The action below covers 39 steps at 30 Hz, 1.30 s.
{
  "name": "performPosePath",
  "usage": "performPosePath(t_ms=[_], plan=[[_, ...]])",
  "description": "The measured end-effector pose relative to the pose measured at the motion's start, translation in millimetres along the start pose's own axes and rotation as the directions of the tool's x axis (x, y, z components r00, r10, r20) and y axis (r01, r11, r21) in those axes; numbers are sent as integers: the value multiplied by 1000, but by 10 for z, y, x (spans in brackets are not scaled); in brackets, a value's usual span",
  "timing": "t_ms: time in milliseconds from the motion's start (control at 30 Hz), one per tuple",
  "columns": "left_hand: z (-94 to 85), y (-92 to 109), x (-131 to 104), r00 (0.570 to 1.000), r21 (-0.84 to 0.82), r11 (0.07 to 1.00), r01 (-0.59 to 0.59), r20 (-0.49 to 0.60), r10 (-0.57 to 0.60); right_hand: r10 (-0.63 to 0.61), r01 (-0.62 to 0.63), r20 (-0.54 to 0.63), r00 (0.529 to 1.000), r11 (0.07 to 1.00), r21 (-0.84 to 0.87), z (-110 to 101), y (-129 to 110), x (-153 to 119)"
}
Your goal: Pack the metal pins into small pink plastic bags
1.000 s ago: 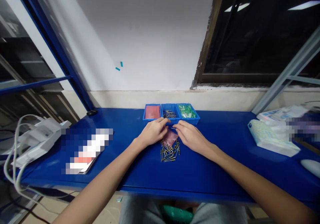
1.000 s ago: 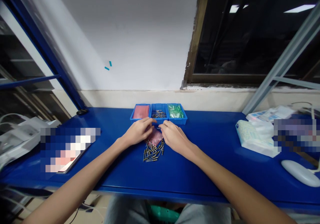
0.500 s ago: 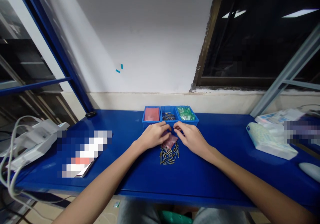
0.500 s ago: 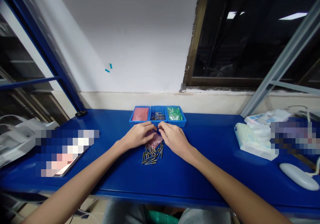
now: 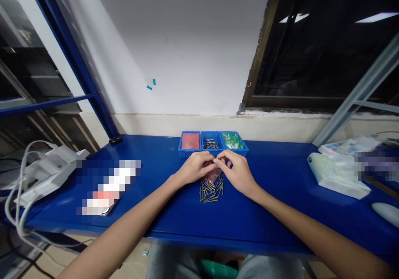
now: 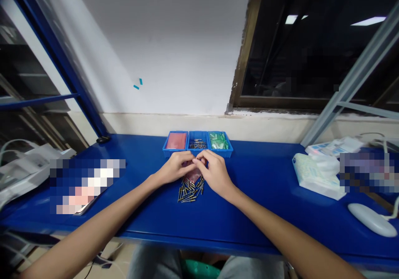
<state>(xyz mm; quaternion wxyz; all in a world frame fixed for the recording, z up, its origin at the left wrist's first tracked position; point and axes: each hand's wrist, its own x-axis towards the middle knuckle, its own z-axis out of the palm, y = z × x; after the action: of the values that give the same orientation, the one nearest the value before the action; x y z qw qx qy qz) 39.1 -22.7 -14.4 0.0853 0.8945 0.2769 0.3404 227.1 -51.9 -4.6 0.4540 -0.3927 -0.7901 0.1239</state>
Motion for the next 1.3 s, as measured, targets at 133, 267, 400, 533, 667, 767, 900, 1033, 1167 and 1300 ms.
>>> performPosePath(t_ms=[133,267,400,533,667,767,900,1033,1167,1300], plan=[[3,-3,-2,1000,-12,1000,4,-22,-5,-14,14,-27,1000,1000,-9,-8,23,0],[-12,-51,0,999,4,1000,4,-40,-4,-77,73,-32,997,992,-108,-40,69,8],[-11,-94,2,997,-12,999,30,-66,-31,-83,78,-31,996,987,-140,-38,117,8],[-11,-74,4,992,-20,999,34,-117,-36,-82,79,-9,997,986,-147,-13,143,-4],[-31,-29,9,992,10,1000,4,-126,-3,-74,75,13,997,990,-121,0,136,-17],[-49,-14,13,993,18,1000,7,-115,-5,-73,76,30,997,990,-116,5,126,-22],[-66,-16,21,994,14,1000,20,-111,-18,-45,46,20,999,995,-87,10,128,-13],[-75,-4,32,989,-74,995,66,-129,-75,26,-25,12,1000,1000,-8,28,166,11],[-60,35,39,977,-252,961,114,-148,-155,52,-54,56,997,998,43,69,220,19],[-31,50,43,968,-303,942,146,-152,-200,83,-91,81,993,990,103,77,233,23]])
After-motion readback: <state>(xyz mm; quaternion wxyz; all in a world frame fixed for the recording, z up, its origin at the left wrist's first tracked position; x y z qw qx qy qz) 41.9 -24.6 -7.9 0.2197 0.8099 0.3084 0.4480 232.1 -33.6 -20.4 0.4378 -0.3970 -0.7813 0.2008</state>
